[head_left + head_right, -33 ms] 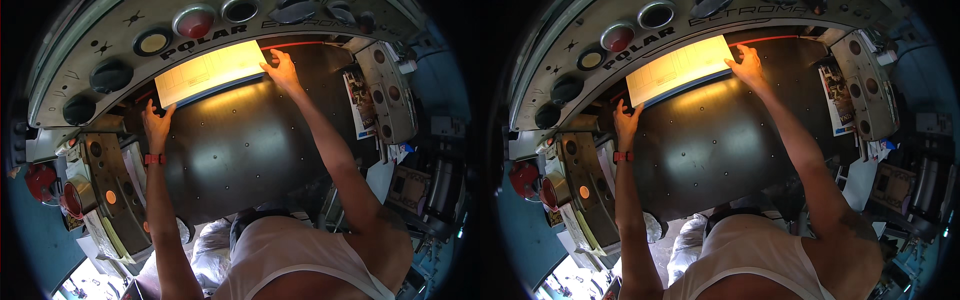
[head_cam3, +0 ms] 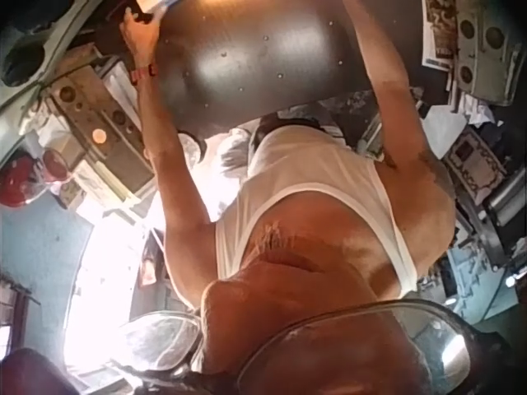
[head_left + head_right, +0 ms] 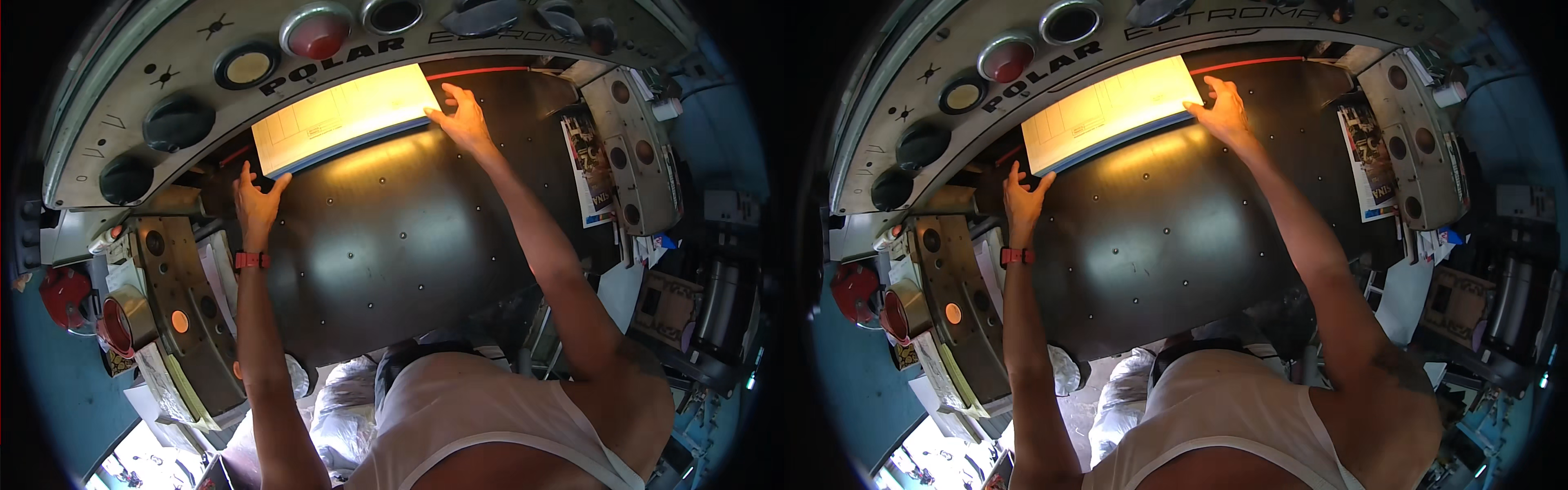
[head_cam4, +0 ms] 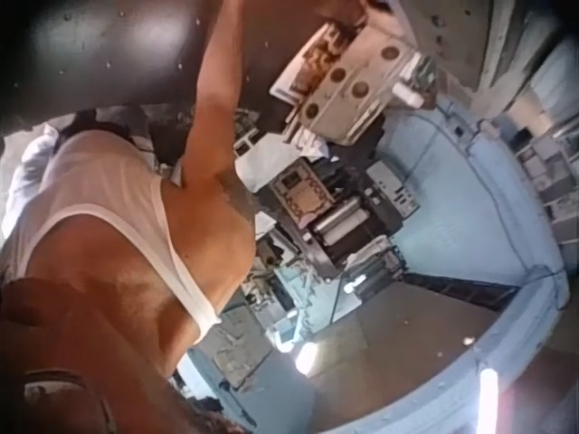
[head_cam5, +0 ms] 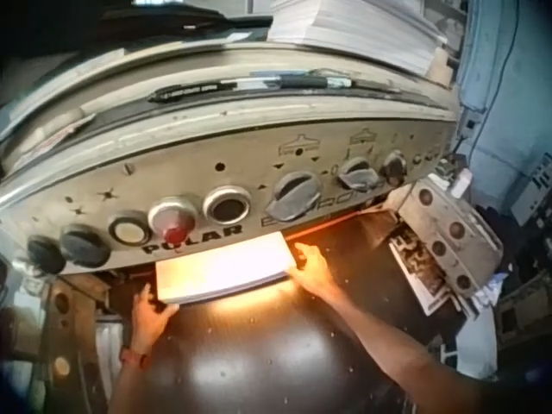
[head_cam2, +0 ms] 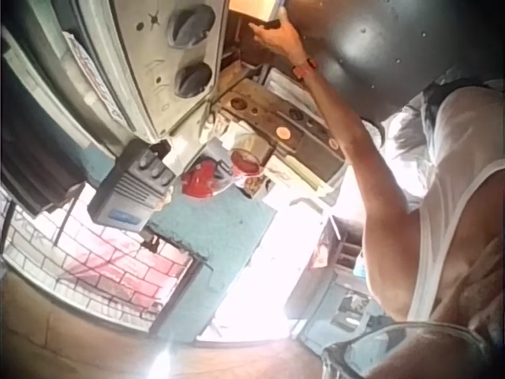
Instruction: Operating a large manual or semi-automatic paper cutting machine to trim a stack of documents.
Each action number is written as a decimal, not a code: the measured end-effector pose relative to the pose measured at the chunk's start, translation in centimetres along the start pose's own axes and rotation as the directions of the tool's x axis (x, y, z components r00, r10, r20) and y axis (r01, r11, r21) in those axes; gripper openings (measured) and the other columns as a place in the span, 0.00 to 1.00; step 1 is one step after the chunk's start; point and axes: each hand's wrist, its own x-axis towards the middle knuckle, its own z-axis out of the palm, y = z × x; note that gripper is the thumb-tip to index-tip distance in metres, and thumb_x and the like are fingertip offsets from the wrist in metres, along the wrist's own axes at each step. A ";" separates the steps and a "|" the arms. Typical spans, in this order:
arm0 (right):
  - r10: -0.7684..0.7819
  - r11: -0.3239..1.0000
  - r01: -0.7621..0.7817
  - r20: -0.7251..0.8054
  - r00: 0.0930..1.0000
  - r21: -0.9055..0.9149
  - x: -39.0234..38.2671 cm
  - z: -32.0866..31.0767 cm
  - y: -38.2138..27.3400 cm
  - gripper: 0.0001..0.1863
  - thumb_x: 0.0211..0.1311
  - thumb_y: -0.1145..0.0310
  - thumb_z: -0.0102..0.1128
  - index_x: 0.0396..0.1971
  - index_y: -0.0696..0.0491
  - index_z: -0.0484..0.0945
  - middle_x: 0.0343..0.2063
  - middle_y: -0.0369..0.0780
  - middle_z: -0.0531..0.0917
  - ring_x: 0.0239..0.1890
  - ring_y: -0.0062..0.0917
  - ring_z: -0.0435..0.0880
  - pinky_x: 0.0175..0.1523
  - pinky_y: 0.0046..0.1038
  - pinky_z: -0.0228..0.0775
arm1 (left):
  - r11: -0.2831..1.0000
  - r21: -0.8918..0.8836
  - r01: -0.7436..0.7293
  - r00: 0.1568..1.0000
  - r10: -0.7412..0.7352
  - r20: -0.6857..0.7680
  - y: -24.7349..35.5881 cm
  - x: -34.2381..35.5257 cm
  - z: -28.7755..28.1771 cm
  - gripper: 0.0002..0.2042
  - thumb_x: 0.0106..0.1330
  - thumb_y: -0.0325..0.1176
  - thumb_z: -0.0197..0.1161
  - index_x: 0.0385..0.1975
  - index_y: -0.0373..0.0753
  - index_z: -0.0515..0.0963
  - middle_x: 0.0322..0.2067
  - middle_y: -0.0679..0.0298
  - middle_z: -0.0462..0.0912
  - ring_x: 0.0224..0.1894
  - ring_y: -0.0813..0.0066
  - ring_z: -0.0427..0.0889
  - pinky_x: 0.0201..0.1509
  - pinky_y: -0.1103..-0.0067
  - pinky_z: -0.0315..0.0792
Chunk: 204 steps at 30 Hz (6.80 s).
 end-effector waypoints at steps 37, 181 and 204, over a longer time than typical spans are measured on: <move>-0.401 0.795 0.442 0.186 0.897 -0.415 0.7 0.7 0.9 0.34 0.61 0.64 0.65 0.65 0.52 0.62 0.33 0.50 0.85 0.33 0.48 0.83 0.38 0.42 0.76 | 0.943 0.081 -0.323 0.944 0.315 0.099 -1.5 2.3 1.3 0.27 0.62 0.33 0.68 0.62 0.43 0.71 0.35 0.46 0.84 0.34 0.52 0.86 0.38 0.64 0.76; 0.074 0.813 0.061 0.207 0.976 -0.580 -41.1 -4.6 13.7 0.35 0.49 0.61 0.70 0.57 0.61 0.71 0.57 0.63 0.62 0.61 0.61 0.60 0.67 0.56 0.53 | 0.532 0.570 -0.626 0.539 0.824 -0.176 8.6 7.5 13.2 0.19 0.54 0.43 0.71 0.40 0.45 0.71 0.36 0.67 0.71 0.43 0.67 0.72 0.47 0.64 0.61; -0.504 0.861 0.505 0.029 0.863 -0.068 0.4 8.2 -2.6 0.10 0.56 0.69 0.64 0.36 0.57 0.80 0.32 0.47 0.84 0.36 0.43 0.83 0.43 0.38 0.75 | 0.861 0.051 -0.505 0.787 0.484 -0.382 1.9 6.5 10.4 0.15 0.56 0.39 0.72 0.35 0.36 0.78 0.37 0.58 0.80 0.44 0.54 0.75 0.51 0.64 0.69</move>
